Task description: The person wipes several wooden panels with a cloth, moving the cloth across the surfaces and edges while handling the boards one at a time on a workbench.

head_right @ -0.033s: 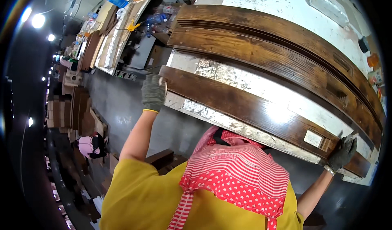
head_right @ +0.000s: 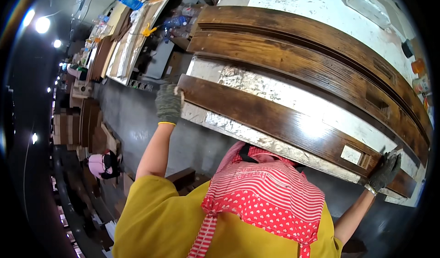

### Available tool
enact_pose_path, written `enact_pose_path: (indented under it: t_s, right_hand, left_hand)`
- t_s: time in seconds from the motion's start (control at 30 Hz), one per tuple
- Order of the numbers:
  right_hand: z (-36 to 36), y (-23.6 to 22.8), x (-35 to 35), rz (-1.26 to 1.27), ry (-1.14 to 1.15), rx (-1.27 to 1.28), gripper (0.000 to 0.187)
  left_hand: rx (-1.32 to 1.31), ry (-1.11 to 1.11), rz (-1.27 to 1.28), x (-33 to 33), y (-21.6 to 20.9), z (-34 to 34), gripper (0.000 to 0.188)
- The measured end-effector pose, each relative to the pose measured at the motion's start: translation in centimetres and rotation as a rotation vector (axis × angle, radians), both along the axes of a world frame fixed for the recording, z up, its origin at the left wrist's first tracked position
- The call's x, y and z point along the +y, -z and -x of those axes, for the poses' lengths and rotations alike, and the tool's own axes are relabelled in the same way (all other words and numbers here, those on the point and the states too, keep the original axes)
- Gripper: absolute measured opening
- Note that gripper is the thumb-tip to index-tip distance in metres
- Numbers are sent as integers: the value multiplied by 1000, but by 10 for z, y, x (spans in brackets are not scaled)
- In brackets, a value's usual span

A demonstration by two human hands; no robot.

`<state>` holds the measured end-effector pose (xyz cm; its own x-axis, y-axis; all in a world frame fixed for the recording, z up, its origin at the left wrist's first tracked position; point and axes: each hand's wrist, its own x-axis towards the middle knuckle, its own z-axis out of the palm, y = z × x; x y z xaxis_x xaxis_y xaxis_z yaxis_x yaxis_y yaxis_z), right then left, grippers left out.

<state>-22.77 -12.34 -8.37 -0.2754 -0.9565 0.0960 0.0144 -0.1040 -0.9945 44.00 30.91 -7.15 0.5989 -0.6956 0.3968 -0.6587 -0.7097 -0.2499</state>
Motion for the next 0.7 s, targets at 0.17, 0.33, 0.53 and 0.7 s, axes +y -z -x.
enact_pose_path:
  t_s: [0.17,0.33,0.53,0.7]
  right_hand:
    - [39,29,-14,52,-23,283,46]
    - [16,10,-7,-8,10,93,42]
    - [17,15,-9,-20,31,58,41]
    - [39,29,-16,113,6,381,40]
  left_hand:
    - [-45,80,-235,-30,-57,17,18]
    - [271,135,-81,-32,-24,57,31]
    - [201,-125,-114,-41,-58,50,23]
    - [136,117,-178,-31,-30,38,25]
